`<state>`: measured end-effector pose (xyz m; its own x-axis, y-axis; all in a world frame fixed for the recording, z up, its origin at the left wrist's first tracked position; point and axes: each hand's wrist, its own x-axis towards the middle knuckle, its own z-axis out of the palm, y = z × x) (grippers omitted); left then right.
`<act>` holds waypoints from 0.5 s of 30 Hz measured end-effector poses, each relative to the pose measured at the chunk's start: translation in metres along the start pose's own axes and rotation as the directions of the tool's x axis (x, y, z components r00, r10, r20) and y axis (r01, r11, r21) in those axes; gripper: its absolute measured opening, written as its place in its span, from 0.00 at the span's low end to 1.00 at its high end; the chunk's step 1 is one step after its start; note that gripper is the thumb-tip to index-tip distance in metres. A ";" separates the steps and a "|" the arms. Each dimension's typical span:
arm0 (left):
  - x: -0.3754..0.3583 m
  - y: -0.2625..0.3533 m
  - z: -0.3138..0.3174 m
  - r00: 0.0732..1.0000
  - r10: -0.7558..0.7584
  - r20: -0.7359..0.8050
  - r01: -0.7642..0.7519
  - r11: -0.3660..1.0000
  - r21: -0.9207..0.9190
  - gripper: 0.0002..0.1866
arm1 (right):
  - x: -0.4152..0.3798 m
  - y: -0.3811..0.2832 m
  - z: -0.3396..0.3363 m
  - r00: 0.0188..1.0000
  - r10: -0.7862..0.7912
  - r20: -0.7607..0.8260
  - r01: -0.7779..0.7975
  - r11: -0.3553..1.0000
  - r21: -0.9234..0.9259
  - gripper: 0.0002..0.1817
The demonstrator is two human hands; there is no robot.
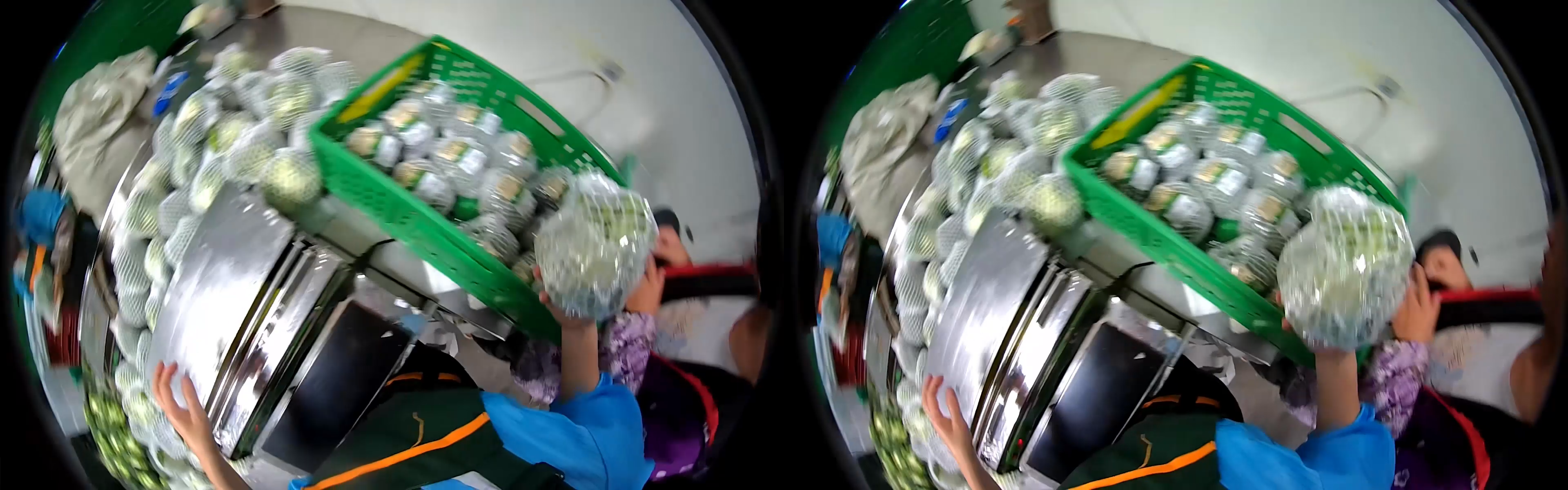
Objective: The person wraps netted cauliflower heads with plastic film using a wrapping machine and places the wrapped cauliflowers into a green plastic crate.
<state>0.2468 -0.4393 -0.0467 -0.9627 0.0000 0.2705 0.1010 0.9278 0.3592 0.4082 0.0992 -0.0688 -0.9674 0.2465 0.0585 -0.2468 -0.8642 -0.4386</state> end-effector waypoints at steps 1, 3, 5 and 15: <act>-0.003 -0.005 -0.006 0.988 -0.153 0.005 0.151 0.963 -0.225 0.19 | 0.010 0.009 0.003 0.995 0.101 0.002 -0.101 0.993 -0.059 0.41; -0.009 0.002 -0.022 0.970 -0.243 0.021 0.225 0.860 -0.458 0.22 | 0.037 0.051 0.031 0.968 0.178 -0.176 -0.174 0.984 0.037 0.42; -0.026 0.065 -0.032 0.951 0.031 0.309 0.219 0.638 -0.738 0.34 | 0.055 0.114 0.057 0.934 0.266 -0.238 -0.265 0.964 0.038 0.44; -0.239 0.030 -0.051 0.549 -0.835 0.036 -0.207 -0.178 -0.962 0.48 | 0.014 0.306 0.211 0.135 0.772 0.621 0.338 0.553 -0.762 0.30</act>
<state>0.4930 -0.4302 -0.0548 -0.6224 -0.7608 -0.1838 0.4228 -0.5244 0.7390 0.3076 -0.2539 -0.0129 -0.3568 -0.9065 0.2256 -0.4192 -0.0605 -0.9059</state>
